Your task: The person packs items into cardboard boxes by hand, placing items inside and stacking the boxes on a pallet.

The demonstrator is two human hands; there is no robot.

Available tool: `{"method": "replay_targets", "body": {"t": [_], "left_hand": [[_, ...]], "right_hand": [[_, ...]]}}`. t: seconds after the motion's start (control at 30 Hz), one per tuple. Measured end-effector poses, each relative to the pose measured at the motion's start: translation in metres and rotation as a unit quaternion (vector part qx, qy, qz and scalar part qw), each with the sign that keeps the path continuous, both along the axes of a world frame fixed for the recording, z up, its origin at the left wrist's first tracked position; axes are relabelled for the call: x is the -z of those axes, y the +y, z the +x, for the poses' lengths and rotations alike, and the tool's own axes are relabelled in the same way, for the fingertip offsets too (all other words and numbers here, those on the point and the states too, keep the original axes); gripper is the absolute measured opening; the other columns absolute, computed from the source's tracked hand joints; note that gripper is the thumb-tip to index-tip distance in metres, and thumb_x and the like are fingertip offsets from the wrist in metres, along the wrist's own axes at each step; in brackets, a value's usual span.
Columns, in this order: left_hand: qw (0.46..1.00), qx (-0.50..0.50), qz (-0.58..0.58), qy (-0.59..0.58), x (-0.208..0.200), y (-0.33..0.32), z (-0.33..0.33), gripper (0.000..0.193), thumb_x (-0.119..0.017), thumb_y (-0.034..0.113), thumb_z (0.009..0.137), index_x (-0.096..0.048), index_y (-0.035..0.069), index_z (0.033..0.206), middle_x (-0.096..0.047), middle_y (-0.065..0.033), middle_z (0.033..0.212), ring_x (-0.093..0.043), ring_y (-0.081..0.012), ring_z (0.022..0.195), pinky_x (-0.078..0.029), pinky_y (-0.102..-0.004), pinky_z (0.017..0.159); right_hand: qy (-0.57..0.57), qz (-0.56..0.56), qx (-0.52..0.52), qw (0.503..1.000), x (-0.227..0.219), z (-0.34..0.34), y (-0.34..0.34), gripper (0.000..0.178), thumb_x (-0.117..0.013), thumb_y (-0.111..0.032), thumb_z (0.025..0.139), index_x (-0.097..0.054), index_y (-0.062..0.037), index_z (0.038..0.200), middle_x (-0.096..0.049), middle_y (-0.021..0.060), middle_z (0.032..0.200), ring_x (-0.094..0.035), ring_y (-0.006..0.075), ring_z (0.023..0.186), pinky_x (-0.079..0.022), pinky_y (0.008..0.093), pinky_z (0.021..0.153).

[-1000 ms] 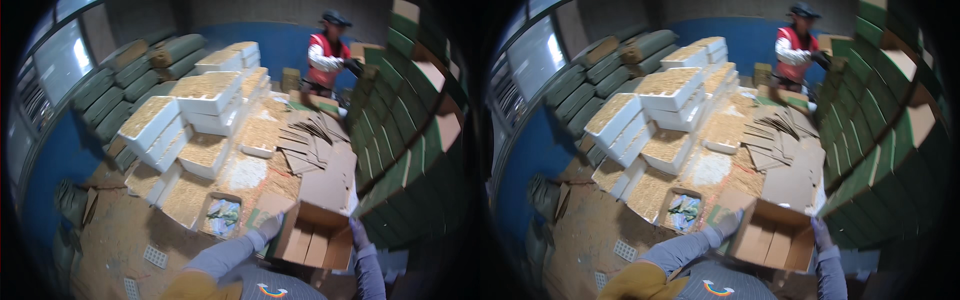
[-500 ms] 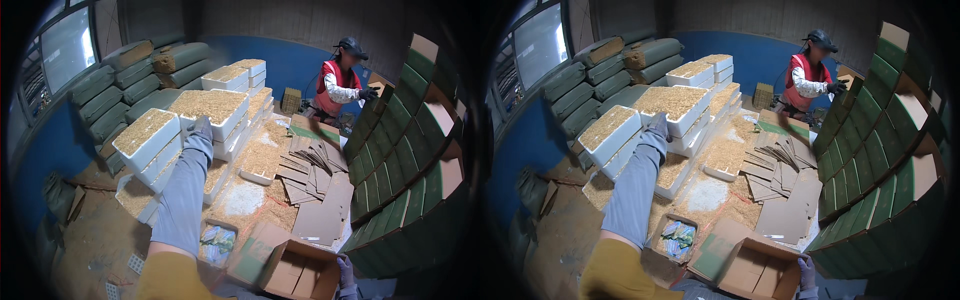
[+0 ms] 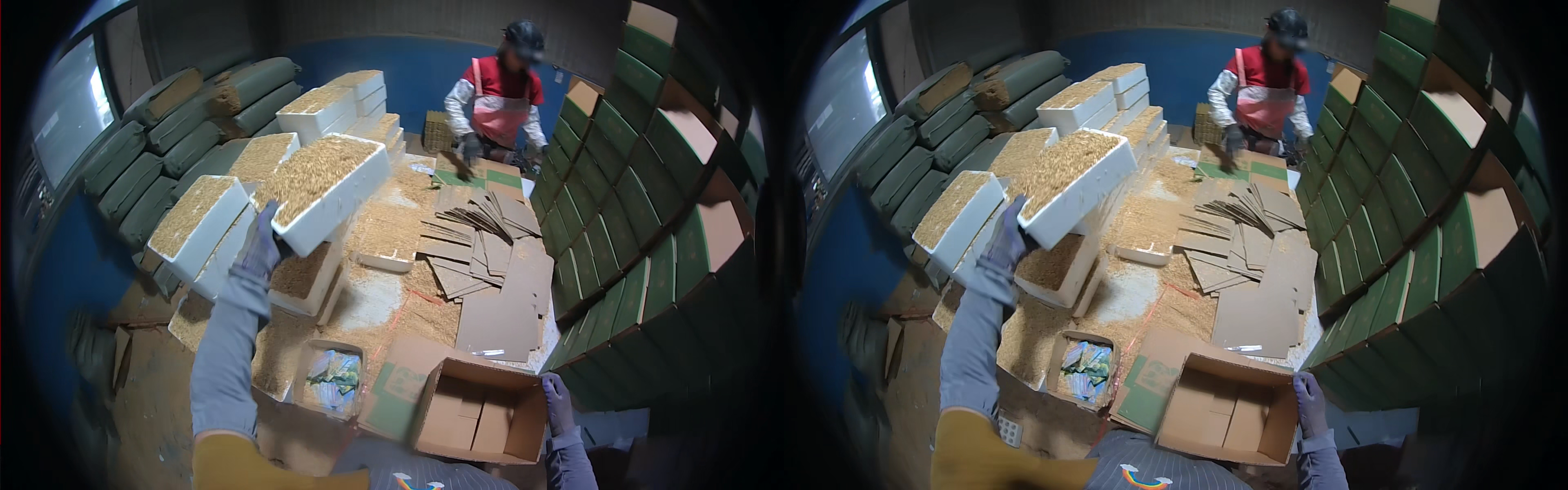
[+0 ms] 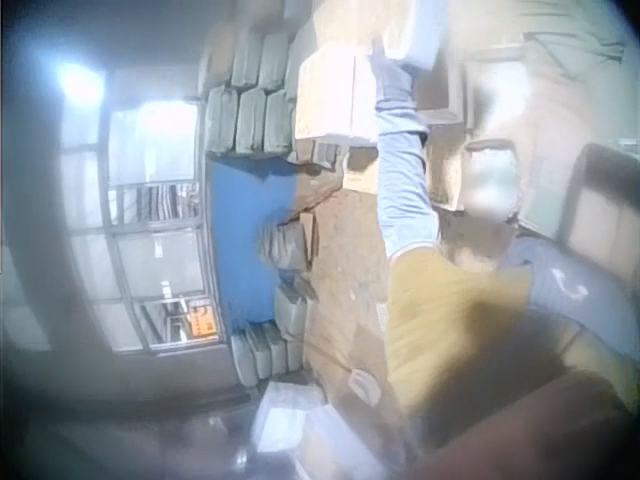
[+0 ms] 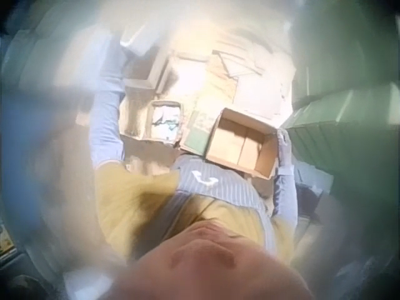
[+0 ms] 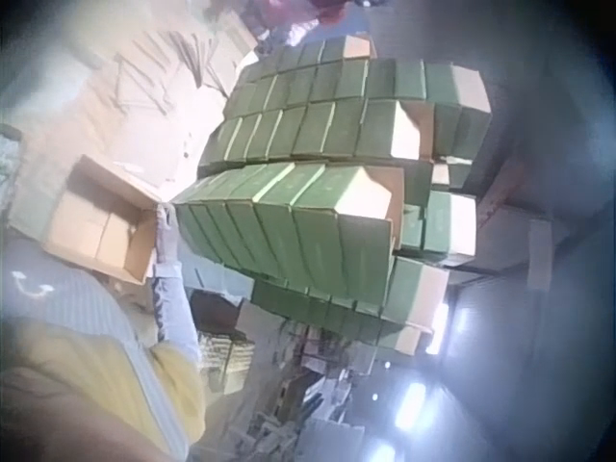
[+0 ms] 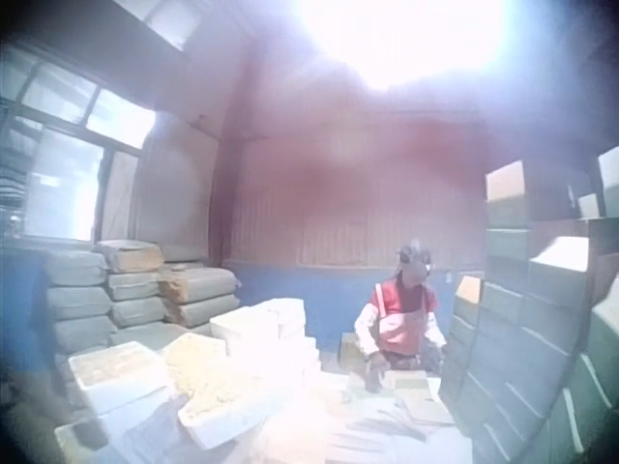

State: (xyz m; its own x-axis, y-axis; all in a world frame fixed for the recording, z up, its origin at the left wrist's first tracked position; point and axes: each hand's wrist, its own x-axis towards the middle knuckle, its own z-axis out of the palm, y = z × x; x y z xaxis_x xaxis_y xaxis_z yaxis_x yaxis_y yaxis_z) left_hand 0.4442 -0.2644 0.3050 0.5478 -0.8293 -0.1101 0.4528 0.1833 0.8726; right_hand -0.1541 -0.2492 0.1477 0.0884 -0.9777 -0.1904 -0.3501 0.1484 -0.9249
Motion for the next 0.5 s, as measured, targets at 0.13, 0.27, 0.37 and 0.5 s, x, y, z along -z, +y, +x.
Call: {"method": "replay_targets", "body": {"t": [0.13, 0.27, 0.37, 0.5], "left_hand": [[0.934, 0.126, -0.014, -0.333, 0.039, 0.026, -0.086, 0.049, -0.054, 0.032, 0.094, -0.045, 0.001, 0.13, -0.058, -0.0157, 0.12, -0.061, -0.027, 0.105, -0.052, -0.038, 0.089], [0.962, 0.257, 0.061, 0.065, 0.077, 0.031, -0.221, 0.049, -0.054, 0.029, 0.095, -0.044, -0.002, 0.131, -0.054, -0.0162, 0.125, -0.058, -0.0251, 0.109, -0.047, -0.0351, 0.097], [0.915, 0.327, -0.039, -0.235, 0.09, 0.06, -0.279, 0.064, -0.05, 0.037, 0.096, -0.029, -0.003, 0.143, -0.043, -0.0202, 0.137, -0.043, -0.0266, 0.127, -0.031, -0.0352, 0.109], [0.908, 0.347, 0.099, -0.215, 0.095, 0.103, -0.293, 0.07, -0.047, 0.042, 0.097, -0.022, -0.001, 0.145, -0.045, -0.0184, 0.136, -0.046, -0.0249, 0.125, -0.036, -0.0348, 0.105]], "right_hand": [[-0.07, 0.028, -0.046, 0.996, 0.025, -0.013, -0.032, 0.026, -0.046, -0.021, 0.099, -0.06, -0.0004, 0.109, -0.06, 0.002, 0.1, -0.054, 0.009, 0.092, -0.045, 0.0254, 0.083], [-0.132, 0.019, -0.081, 0.988, 0.054, -0.001, -0.08, 0.03, -0.048, -0.021, 0.098, -0.059, 0.0027, 0.115, -0.062, 0.009, 0.113, -0.057, 0.0135, 0.098, -0.047, 0.0268, 0.086], [-0.209, 0.006, -0.08, 0.975, 0.012, 0.024, -0.066, 0.029, -0.05, -0.018, 0.097, -0.058, 0.0023, 0.116, -0.061, 0.0094, 0.116, -0.058, 0.014, 0.097, -0.049, 0.026, 0.085], [-0.221, 0.037, -0.082, 0.971, -0.007, 0.008, -0.037, 0.027, -0.051, -0.016, 0.097, -0.059, 0.002, 0.115, -0.062, 0.0089, 0.113, -0.059, 0.0136, 0.094, -0.05, 0.0252, 0.084]]}}
